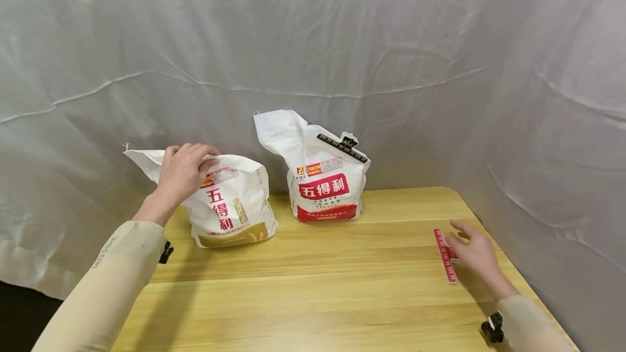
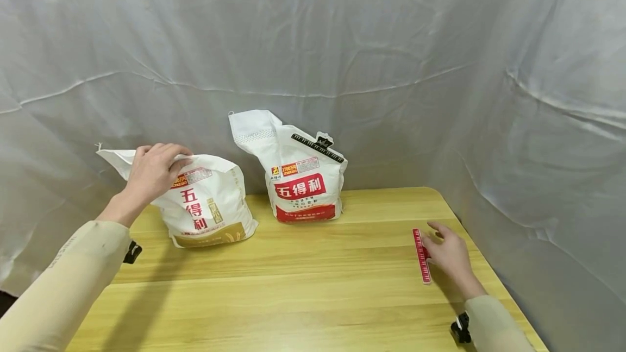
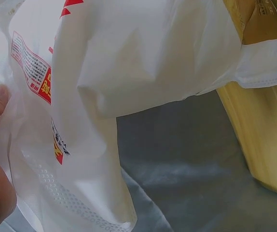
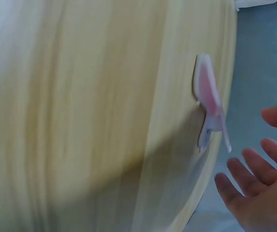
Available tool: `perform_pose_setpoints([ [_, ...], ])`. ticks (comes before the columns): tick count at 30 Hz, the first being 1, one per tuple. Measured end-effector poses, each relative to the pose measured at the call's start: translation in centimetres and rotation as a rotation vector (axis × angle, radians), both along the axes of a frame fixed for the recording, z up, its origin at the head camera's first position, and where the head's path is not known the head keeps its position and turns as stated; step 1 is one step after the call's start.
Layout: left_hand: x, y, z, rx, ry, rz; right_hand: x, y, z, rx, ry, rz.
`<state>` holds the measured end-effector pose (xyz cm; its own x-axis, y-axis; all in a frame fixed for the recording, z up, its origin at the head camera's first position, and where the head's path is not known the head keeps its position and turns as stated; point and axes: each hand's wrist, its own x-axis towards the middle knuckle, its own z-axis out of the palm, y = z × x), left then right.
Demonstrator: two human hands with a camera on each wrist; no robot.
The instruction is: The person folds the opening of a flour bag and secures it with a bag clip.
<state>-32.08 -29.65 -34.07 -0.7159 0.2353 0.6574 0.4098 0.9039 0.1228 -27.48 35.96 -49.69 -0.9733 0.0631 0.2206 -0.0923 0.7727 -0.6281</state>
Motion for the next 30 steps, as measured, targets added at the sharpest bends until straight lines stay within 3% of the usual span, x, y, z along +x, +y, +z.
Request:
perform_pose_setpoints([
  [7,0.1,0.0,0.0,-0.001,0.015,-0.007,0.1,1.0,-0.6,-0.007,-0.093,0.057],
  [16,0.1,0.0,0.0,0.000,0.010,-0.005,0.2,1.5,-0.8,0.092,-0.091,0.068],
  [24,0.0,0.0,-0.1,-0.005,0.007,-0.004,0.3,1.7,-0.8,0.161,-0.114,0.035],
  [30,0.2,-0.1,0.2,-0.008,-0.051,0.031,0.2,1.7,-0.7,0.191,-0.131,0.011],
])
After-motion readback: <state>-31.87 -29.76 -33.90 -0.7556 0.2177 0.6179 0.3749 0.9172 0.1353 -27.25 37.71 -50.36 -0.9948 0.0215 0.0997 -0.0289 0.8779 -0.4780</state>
